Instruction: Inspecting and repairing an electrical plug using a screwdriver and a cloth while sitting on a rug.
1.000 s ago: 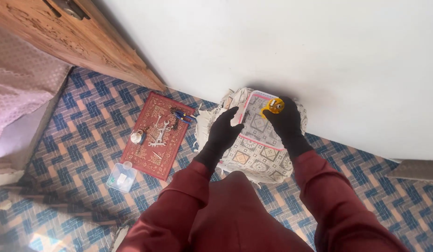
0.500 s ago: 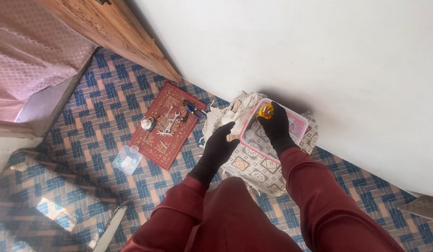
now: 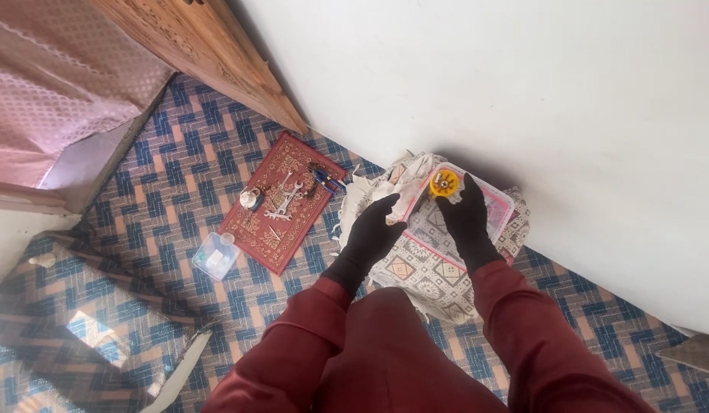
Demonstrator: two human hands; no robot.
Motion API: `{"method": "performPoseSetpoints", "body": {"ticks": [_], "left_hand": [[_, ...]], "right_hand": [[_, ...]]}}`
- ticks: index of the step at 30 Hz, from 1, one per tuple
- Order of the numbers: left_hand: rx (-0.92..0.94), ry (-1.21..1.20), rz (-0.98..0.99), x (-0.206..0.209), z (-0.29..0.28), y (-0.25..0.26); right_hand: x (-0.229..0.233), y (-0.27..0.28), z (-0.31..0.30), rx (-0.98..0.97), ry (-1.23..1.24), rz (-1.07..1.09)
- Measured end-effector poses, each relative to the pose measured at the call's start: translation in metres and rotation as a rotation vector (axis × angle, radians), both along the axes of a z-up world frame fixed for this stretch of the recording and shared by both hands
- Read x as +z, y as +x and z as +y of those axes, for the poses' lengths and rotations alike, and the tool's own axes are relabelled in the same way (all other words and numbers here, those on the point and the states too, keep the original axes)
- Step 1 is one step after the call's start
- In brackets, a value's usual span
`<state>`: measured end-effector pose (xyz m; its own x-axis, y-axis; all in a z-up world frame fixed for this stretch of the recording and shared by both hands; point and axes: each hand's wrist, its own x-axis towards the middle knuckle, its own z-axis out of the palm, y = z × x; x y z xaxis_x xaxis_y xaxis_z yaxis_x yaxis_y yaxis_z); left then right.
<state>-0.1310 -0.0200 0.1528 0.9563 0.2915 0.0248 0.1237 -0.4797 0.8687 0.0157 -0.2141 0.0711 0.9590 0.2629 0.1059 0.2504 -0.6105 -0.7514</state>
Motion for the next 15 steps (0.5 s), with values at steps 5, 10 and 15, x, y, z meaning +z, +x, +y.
{"method": "performPoseSetpoints", "body": {"ticks": [5, 10, 15], "left_hand": [[0.057, -0.029, 0.019, 0.011, -0.002, -0.009], [0.099, -0.105, -0.025, 0.008, 0.008, -0.029], [0.221, -0.083, -0.009, 0.006, 0.028, -0.074]], "right_hand": [[0.038, -0.013, 0.004, -0.062, 0.095, -0.095], [0.078, -0.023, 0.034, 0.102, 0.045, -0.274], [0.071, -0.018, 0.089, 0.509, -0.420, -0.577]]}}
